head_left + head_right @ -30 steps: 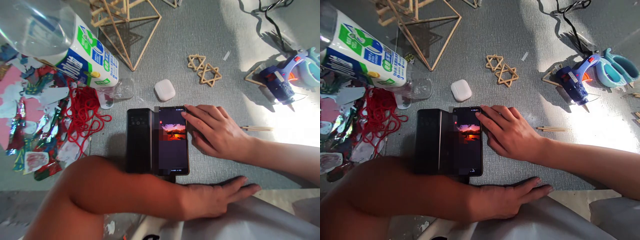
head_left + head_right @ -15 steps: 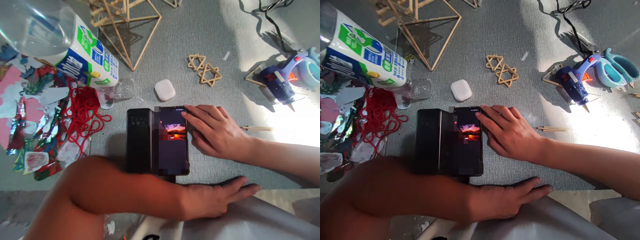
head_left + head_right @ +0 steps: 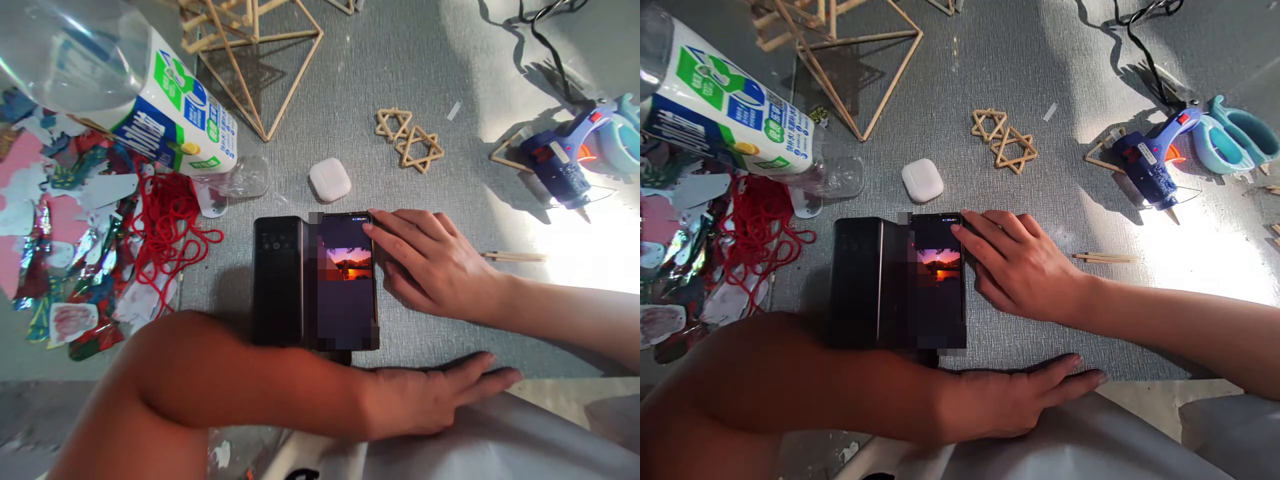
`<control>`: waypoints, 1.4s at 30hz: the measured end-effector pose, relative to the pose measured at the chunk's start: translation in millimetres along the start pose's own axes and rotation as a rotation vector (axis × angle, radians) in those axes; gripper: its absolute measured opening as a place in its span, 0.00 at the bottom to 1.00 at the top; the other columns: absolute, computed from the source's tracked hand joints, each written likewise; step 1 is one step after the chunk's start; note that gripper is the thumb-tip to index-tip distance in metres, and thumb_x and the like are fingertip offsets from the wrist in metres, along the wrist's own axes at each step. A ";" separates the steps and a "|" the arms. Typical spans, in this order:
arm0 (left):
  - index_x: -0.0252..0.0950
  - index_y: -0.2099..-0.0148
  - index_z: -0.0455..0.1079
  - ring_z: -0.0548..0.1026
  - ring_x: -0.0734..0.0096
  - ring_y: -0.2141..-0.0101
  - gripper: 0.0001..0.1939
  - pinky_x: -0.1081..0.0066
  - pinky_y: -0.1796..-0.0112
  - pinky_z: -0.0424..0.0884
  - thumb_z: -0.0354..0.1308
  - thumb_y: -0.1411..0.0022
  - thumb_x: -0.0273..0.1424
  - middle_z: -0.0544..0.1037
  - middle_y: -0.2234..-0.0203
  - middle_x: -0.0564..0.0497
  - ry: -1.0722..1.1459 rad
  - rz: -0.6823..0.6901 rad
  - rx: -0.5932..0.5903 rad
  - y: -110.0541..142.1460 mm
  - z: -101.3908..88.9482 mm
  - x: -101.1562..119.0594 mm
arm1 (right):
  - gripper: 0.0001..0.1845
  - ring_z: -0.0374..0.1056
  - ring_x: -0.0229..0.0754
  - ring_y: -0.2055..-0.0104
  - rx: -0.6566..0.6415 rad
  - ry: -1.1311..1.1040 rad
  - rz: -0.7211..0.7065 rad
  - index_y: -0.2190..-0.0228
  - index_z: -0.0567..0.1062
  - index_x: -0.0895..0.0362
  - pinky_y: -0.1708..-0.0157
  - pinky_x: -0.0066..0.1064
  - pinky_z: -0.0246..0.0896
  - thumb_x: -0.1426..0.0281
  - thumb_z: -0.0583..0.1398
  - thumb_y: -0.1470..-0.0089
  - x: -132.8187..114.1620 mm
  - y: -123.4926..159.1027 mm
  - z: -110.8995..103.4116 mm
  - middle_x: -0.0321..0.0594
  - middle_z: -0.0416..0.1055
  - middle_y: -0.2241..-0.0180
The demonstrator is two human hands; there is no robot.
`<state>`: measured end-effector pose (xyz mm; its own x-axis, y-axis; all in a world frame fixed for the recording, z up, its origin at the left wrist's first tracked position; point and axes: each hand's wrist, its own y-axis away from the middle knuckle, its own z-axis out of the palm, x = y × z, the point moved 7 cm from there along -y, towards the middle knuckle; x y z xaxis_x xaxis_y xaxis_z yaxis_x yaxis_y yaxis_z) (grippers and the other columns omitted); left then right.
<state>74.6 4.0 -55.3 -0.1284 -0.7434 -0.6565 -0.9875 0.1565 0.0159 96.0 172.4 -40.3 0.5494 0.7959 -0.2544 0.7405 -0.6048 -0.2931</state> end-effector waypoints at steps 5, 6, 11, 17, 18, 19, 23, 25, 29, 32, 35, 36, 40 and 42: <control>0.59 0.35 0.74 0.63 0.59 0.25 0.43 0.44 0.29 0.68 0.33 0.39 0.19 0.67 0.25 0.62 -0.038 0.024 -0.032 0.3 2.9 5.7 | 0.30 0.70 0.61 0.36 0.007 0.012 -0.007 0.31 0.67 0.66 0.46 0.53 0.72 0.70 0.58 0.30 -0.5 -0.5 -0.6 0.58 0.70 0.30; 0.54 0.37 0.77 0.68 0.59 0.28 0.44 0.50 0.36 0.78 0.36 0.43 0.16 0.71 0.27 0.57 -0.391 0.147 -0.044 1.3 4.5 11.2 | 0.30 0.71 0.61 0.36 0.009 0.014 -0.007 0.31 0.68 0.66 0.46 0.53 0.72 0.70 0.58 0.30 -0.5 -0.6 -0.8 0.58 0.71 0.30; 0.48 0.70 0.84 0.80 0.66 0.37 0.32 0.72 0.56 0.85 0.43 0.55 0.12 0.86 0.44 0.56 -1.173 0.393 -0.060 6.3 13.2 9.8 | 0.30 0.70 0.61 0.36 0.007 0.007 -0.008 0.31 0.68 0.66 0.46 0.54 0.73 0.70 0.57 0.30 -0.3 -0.4 -0.3 0.58 0.70 0.29; 0.46 0.74 0.82 0.74 0.77 0.32 0.29 0.74 0.34 0.71 0.45 0.56 0.11 0.85 0.42 0.58 -1.648 0.433 -0.194 3.4 25.7 11.7 | 0.31 0.70 0.61 0.35 0.001 0.009 -0.006 0.30 0.67 0.66 0.46 0.53 0.72 0.69 0.57 0.30 -0.4 -0.4 -0.6 0.58 0.69 0.29; 0.50 0.73 0.82 0.71 0.76 0.31 0.30 0.71 0.27 0.62 0.47 0.61 0.12 0.87 0.47 0.63 -1.923 0.498 -0.316 5.3 32.1 5.2 | 0.31 0.70 0.61 0.36 0.000 0.010 -0.006 0.30 0.67 0.66 0.46 0.53 0.72 0.69 0.57 0.30 -0.5 -0.5 -0.6 0.58 0.69 0.29; 0.54 0.70 0.83 0.69 0.75 0.30 0.33 0.68 0.23 0.52 0.48 0.64 0.13 0.86 0.50 0.68 -2.167 0.570 -0.445 8.0 35.8 -3.0 | 0.31 0.70 0.61 0.36 -0.001 0.010 -0.007 0.30 0.67 0.66 0.46 0.53 0.72 0.69 0.57 0.30 -0.6 -0.6 -0.7 0.58 0.69 0.29; 0.64 0.65 0.81 0.69 0.68 0.30 0.37 0.60 0.20 0.45 0.48 0.66 0.17 0.82 0.49 0.73 -2.410 0.735 -0.679 16.7 38.6 -19.3 | 0.31 0.70 0.61 0.36 0.004 0.011 -0.008 0.30 0.67 0.65 0.46 0.54 0.73 0.69 0.57 0.30 -0.6 -0.6 -0.8 0.58 0.70 0.30; 0.61 0.69 0.82 0.69 0.71 0.30 0.35 0.63 0.21 0.45 0.48 0.65 0.15 0.83 0.49 0.73 -2.373 0.715 -0.581 14.9 37.1 -16.7 | 0.30 0.70 0.61 0.36 0.009 0.017 -0.012 0.30 0.68 0.66 0.46 0.53 0.73 0.69 0.57 0.30 -0.7 -0.5 -0.8 0.58 0.70 0.30; 0.50 0.80 0.78 0.72 0.76 0.31 0.28 0.65 0.26 0.61 0.45 0.58 0.12 0.89 0.54 0.61 -1.961 0.570 -0.275 7.3 30.8 1.8 | 0.30 0.71 0.61 0.37 0.014 0.032 -0.021 0.31 0.68 0.67 0.47 0.53 0.73 0.69 0.58 0.30 -1.2 -0.4 -0.7 0.58 0.71 0.30; 0.47 0.79 0.79 0.71 0.72 0.29 0.26 0.68 0.27 0.61 0.48 0.59 0.12 0.90 0.53 0.52 -1.821 0.546 -0.279 6.3 33.8 5.4 | 0.30 0.71 0.61 0.37 0.014 0.034 -0.020 0.31 0.68 0.67 0.47 0.52 0.73 0.69 0.58 0.30 -1.3 -0.5 -0.7 0.58 0.71 0.30; 0.59 0.67 0.82 0.67 0.68 0.28 0.36 0.64 0.20 0.45 0.49 0.67 0.14 0.85 0.49 0.69 -2.284 0.618 -0.551 10.1 42.6 -11.2 | 0.30 0.71 0.61 0.37 0.012 0.033 -0.018 0.31 0.69 0.67 0.48 0.53 0.73 0.69 0.58 0.29 -1.2 -0.7 -0.8 0.57 0.71 0.30; 0.66 0.64 0.81 0.66 0.66 0.28 0.39 0.60 0.19 0.43 0.49 0.67 0.15 0.82 0.48 0.75 -2.428 0.638 -0.653 11.5 42.0 -16.6 | 0.30 0.71 0.61 0.37 0.011 0.032 -0.015 0.31 0.68 0.67 0.47 0.53 0.73 0.69 0.58 0.29 -1.1 -0.7 -0.8 0.57 0.71 0.30; 0.66 0.65 0.82 0.74 0.60 0.32 0.32 0.52 0.23 0.59 0.55 0.62 0.19 0.85 0.50 0.72 -2.331 0.830 -0.722 16.5 43.4 -9.1 | 0.30 0.70 0.61 0.36 0.004 0.018 -0.014 0.31 0.67 0.67 0.46 0.54 0.73 0.70 0.57 0.30 -0.8 -0.6 -0.6 0.58 0.70 0.30; 0.62 0.69 0.83 0.77 0.59 0.34 0.22 0.49 0.35 0.75 0.59 0.57 0.25 0.88 0.53 0.67 -2.005 1.032 -0.628 23.8 49.0 8.8 | 0.31 0.70 0.62 0.36 0.003 0.012 -0.014 0.30 0.67 0.66 0.46 0.55 0.73 0.70 0.57 0.30 -0.6 -0.4 -0.4 0.58 0.70 0.30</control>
<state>54.4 33.0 -97.6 -0.5864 0.8065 0.0754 -0.6267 -0.5107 0.5886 95.5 172.2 -39.6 0.5438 0.8044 -0.2391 0.7470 -0.5938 -0.2988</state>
